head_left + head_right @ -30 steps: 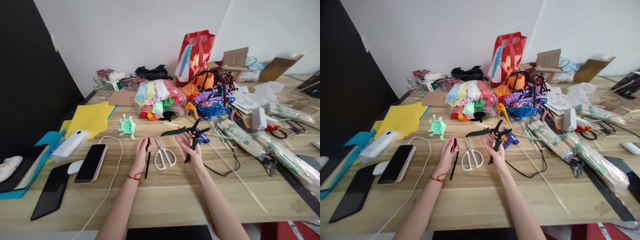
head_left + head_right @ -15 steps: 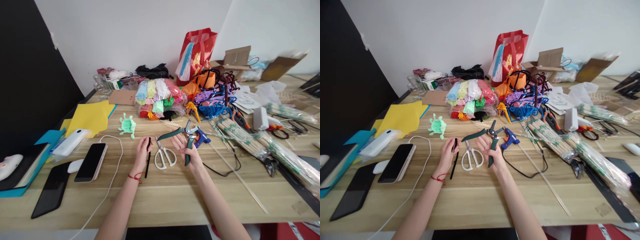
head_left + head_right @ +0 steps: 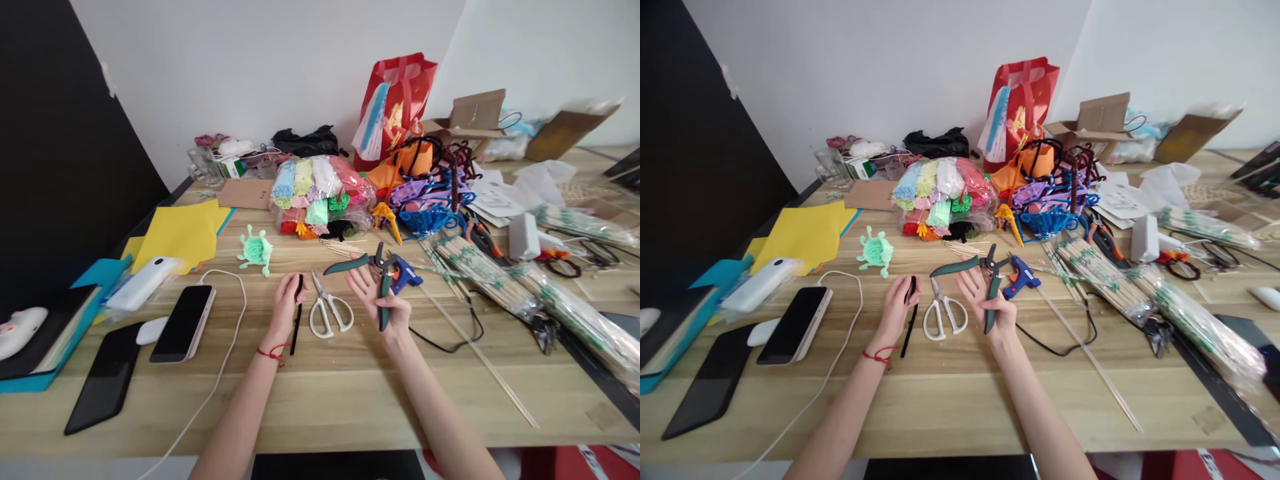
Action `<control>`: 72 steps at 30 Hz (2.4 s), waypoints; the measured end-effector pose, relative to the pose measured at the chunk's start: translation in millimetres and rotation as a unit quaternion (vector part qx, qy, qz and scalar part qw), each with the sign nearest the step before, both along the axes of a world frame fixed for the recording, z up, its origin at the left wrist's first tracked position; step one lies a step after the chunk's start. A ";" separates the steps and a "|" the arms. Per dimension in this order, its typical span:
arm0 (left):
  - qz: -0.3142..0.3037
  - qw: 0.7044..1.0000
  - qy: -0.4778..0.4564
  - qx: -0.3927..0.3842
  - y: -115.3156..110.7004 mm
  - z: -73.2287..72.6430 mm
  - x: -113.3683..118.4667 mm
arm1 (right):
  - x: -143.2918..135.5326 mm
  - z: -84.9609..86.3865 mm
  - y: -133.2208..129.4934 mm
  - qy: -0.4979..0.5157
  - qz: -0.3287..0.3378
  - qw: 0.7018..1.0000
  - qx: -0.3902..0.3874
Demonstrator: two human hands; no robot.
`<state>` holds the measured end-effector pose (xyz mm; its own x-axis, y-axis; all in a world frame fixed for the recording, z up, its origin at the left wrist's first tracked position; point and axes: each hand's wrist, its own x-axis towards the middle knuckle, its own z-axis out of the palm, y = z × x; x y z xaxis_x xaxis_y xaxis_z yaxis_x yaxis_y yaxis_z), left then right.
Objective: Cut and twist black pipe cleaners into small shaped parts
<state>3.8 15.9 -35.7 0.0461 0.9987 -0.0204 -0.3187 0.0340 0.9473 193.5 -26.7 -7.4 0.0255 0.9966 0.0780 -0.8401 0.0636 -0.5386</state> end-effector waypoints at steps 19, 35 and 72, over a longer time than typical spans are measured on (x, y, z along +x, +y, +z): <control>0.011 1.000 -0.010 0.000 -3.7 3.6 2.1 | -13.3 0.7 -6.4 -0.097 0.122 0.987 -0.040; -0.077 0.995 0.030 0.059 -7.8 5.4 3.3 | -42.1 -14.7 -18.7 -0.141 0.308 0.936 -0.099; -0.013 0.947 0.263 0.186 -18.9 4.7 8.9 | -37.2 -17.1 -14.5 -0.158 0.321 0.925 -0.126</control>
